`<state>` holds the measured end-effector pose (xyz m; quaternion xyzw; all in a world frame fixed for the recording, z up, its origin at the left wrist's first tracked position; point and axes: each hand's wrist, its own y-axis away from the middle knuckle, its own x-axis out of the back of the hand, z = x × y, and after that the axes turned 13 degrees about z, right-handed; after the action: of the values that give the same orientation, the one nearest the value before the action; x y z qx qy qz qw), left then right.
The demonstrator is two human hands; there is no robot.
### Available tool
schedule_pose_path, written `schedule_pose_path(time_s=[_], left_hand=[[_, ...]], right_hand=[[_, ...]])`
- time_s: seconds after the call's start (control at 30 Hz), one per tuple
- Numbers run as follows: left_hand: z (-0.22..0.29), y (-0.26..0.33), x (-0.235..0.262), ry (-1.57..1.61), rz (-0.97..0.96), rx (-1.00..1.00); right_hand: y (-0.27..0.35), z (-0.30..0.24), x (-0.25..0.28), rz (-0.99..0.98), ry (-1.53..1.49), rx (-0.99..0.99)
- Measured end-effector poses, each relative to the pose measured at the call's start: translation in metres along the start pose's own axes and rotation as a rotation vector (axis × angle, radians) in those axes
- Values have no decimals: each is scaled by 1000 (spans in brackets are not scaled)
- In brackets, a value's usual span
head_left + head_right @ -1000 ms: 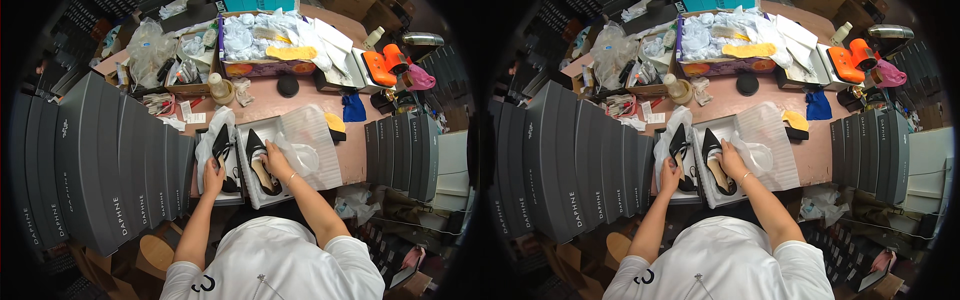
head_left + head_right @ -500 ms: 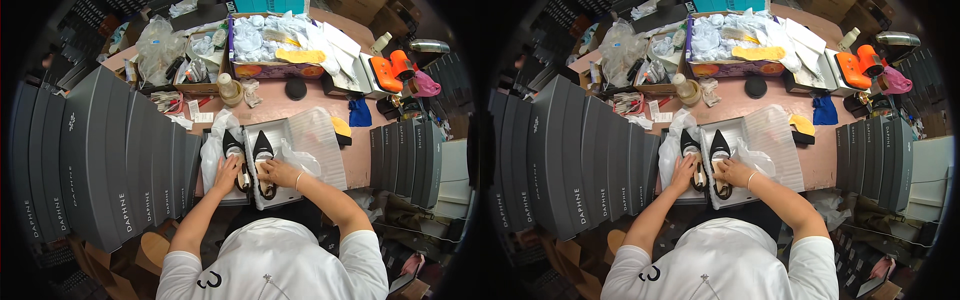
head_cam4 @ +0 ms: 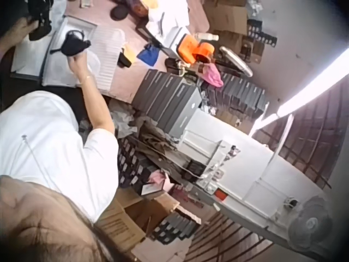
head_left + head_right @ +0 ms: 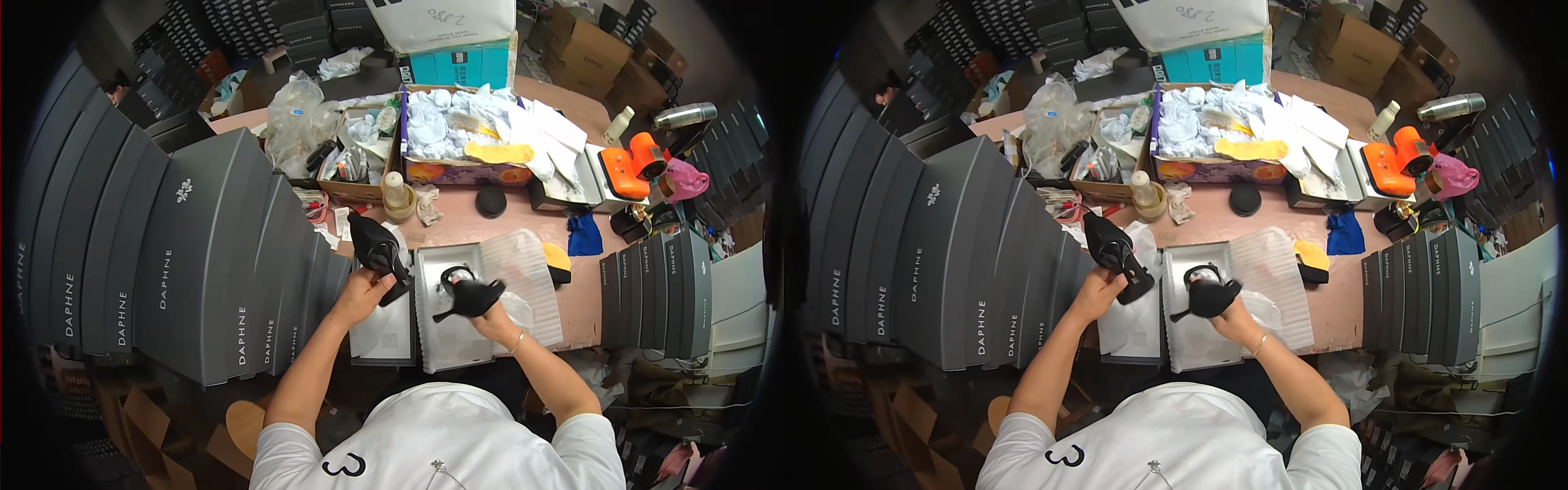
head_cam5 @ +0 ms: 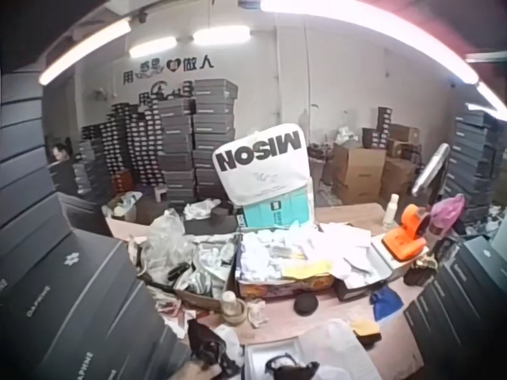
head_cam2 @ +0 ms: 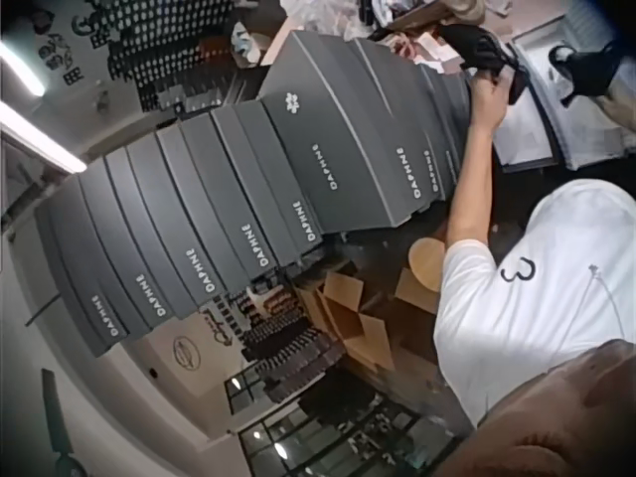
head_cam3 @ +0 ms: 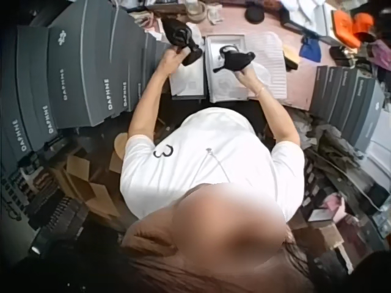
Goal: Scan shoes and pack them into boxes with tissue paper.
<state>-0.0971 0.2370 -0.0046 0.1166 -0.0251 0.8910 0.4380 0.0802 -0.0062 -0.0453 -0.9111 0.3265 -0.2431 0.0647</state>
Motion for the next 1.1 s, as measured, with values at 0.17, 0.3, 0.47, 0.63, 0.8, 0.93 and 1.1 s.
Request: schedule_pose_path(time_s=[0.17,0.3,0.47,0.63,0.8,0.93,1.1], left_hand=[[52,17,-2,337,-229,102],[71,32,-27,531,-315,278],[48,43,-43,672,-360,483],[29,45,-54,676,-307,573],[29,36,-63,747,-219,647],[22,32,-63,798,-238,681],[23,33,-59,729,-250,632]], right_hand=[[-51,-82,50,109,-392,-318],[-38,-81,29,-67,-530,-495],[-2,-46,12,-148,-754,-749],[0,-51,13,-190,-869,-822],[-4,-41,10,-123,-1062,-927],[-10,-50,10,-79,-1094,-971],[-5,-38,6,-149,-1095,-938]])
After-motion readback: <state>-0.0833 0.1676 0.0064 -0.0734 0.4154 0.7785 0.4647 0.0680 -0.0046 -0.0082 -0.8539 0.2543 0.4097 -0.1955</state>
